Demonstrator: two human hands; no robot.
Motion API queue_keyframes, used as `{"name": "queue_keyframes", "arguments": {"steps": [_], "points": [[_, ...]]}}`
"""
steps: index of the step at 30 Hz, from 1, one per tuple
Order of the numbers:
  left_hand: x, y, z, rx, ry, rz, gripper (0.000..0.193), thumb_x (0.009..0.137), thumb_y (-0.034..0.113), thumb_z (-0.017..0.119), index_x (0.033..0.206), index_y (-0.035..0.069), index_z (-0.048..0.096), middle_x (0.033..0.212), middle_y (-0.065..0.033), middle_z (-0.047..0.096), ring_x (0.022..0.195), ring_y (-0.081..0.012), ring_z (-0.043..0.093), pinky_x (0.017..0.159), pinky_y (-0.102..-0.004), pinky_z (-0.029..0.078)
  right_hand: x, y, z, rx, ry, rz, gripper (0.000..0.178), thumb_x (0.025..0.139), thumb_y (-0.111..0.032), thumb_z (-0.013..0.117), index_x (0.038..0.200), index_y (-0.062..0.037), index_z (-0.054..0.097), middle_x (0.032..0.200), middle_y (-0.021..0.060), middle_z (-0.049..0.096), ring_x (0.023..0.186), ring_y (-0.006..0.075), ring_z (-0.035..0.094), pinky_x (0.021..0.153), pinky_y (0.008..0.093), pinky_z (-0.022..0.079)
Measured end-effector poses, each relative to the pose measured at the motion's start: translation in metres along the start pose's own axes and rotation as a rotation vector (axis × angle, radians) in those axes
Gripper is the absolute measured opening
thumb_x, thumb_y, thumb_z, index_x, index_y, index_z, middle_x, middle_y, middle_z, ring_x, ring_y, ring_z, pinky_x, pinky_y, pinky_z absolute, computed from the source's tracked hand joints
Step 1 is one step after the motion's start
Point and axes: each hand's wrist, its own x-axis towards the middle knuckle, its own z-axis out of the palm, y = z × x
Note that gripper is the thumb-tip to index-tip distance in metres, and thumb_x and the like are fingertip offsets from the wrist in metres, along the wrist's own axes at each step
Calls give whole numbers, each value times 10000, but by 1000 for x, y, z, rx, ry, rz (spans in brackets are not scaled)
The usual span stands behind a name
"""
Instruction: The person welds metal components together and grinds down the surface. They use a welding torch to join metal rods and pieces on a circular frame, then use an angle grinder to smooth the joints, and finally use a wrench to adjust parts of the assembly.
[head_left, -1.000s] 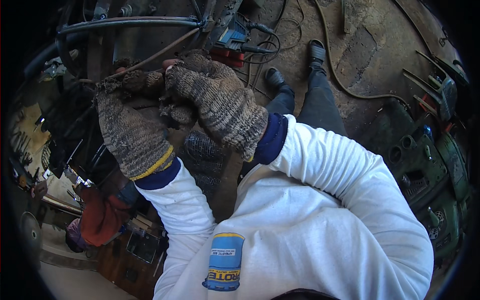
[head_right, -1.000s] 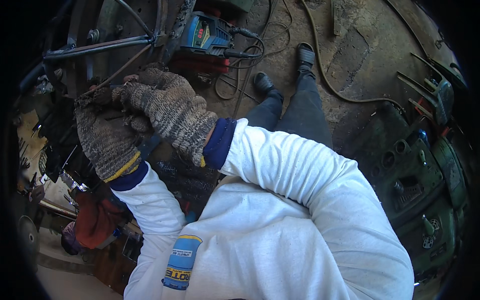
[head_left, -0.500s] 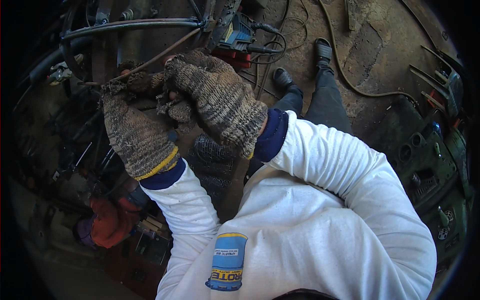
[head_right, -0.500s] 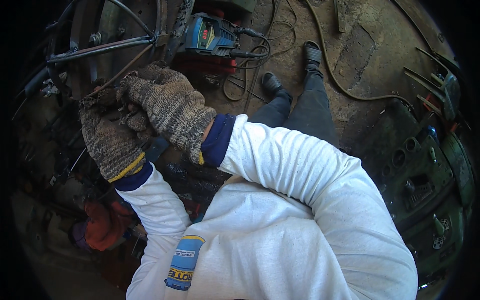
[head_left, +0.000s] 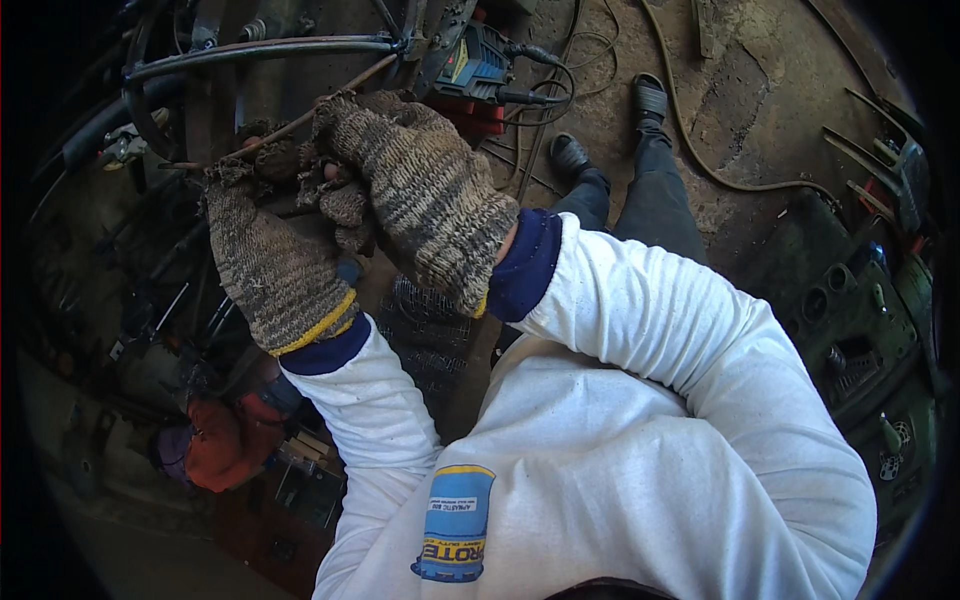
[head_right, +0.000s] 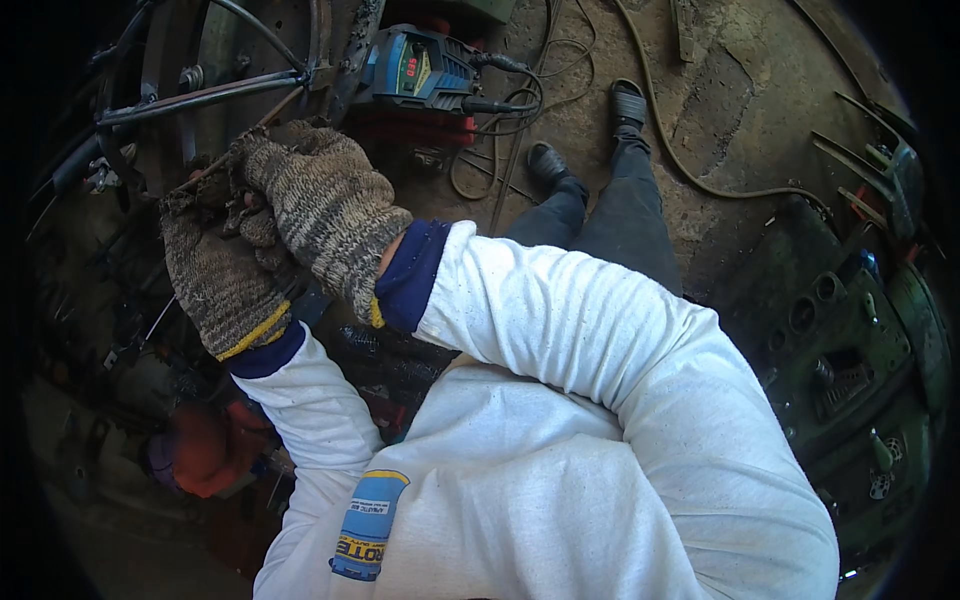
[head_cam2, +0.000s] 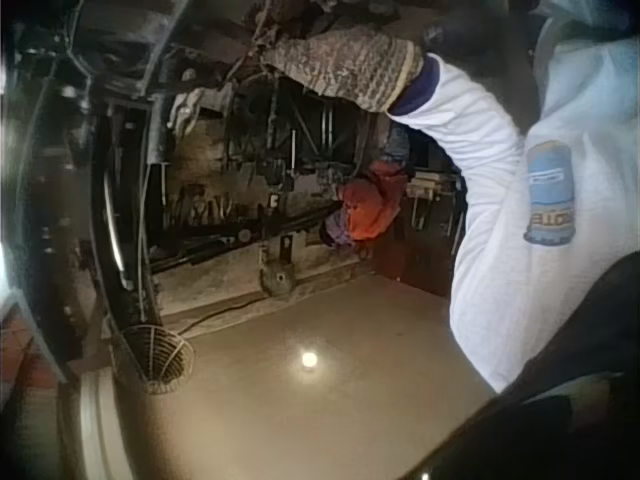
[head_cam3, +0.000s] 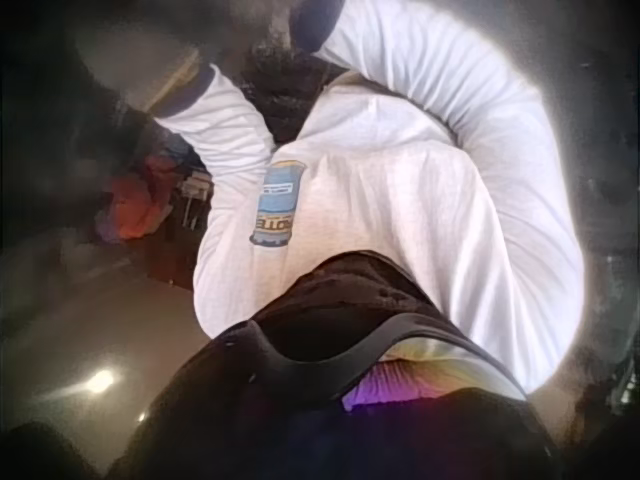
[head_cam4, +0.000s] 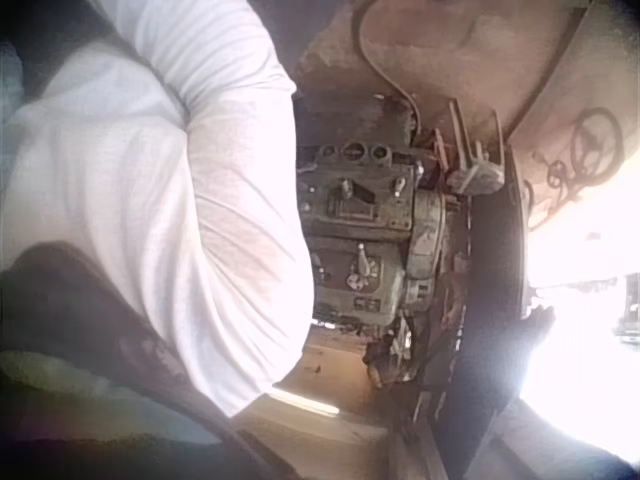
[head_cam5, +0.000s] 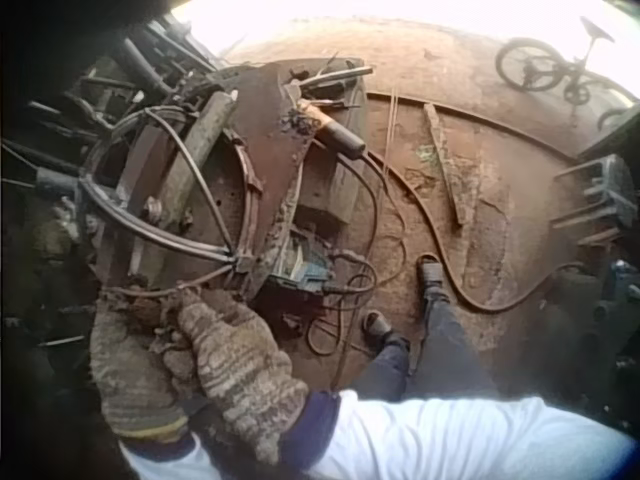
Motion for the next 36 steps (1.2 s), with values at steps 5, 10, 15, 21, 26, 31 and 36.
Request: {"name": "queue_keyframes", "arguments": {"steps": [5, 10, 15, 21, 26, 31, 36], "points": [[5, 2, -12, -125, -115, -102, 351, 973, 330, 487, 1179, 64, 585, 1061, -135, 639, 903, -333, 647, 757, -485, 557, -9, -8, 4, 68, -25, 67, 269, 910, -201, 649, 1106, -18, 634, 888, 68, 660, 815, 145, 660, 684, 272, 558], [13, -7, -25, 228, -92, 97, 317, 969, 285, 503, 1159, 45, 584, 1071, -137, 637, 934, -306, 653, 773, -486, 574, -23, -15, -12, -122, -48, 101, 325, 905, -233, 668, 1156, -34, 615, 873, 57, 648, 816, 159, 667, 711, 286, 562], [0, -5, -8, -421, -371, -14, 247, 962, 165, 536, 1161, 22, 570, 1139, -121, 634, 1017, -214, 638, 897, -404, 532, -57, -22, -73, -332, 143, 207, 366, 884, -323, 692, 1128, -61, 618, 846, 64, 625, 729, 162, 651, 599, 283, 534], [-5, -21, -7, 912, -1, 586, 413, 755, 99, 636, 1162, 41, 607, 1108, -126, 648, 1016, -294, 631, 927, -397, 496, -76, -34, -100, -489, 465, 239, 374, 884, -350, 682, 1061, -27, 614, 828, 100, 666, 647, 150, 638, 491, 261, 485], [-5, -24, -5, 1414, 125, 1073, 433, 746, 57, 643, 1177, 45, 607, 1094, -118, 654, 1004, -318, 630, 914, -398, 493, -62, -22, -85, -594, 361, 249, 393, 881, -346, 694, 1053, 1, 630, 843, 122, 686, 628, 150, 633, 501, 258, 481], [-2, -35, -9, 863, 77, 728, 424, 735, 74, 672, 1154, 44, 612, 1081, -130, 659, 1003, -324, 631, 916, -397, 496, -53, -13, -68, -587, 370, 254, 375, 885, -345, 687, 1030, -2, 642, 842, 112, 688, 651, 150, 642, 530, 259, 497], [7, -34, 0, 124, 11, 325, 418, 723, 91, 701, 1130, 44, 616, 1068, -141, 663, 1002, -329, 633, 919, -397, 500, -56, -33, -69, -641, 339, 229, 349, 890, -315, 682, 1049, -8, 635, 838, 102, 684, 704, 168, 665, 585, 278, 522]]}}
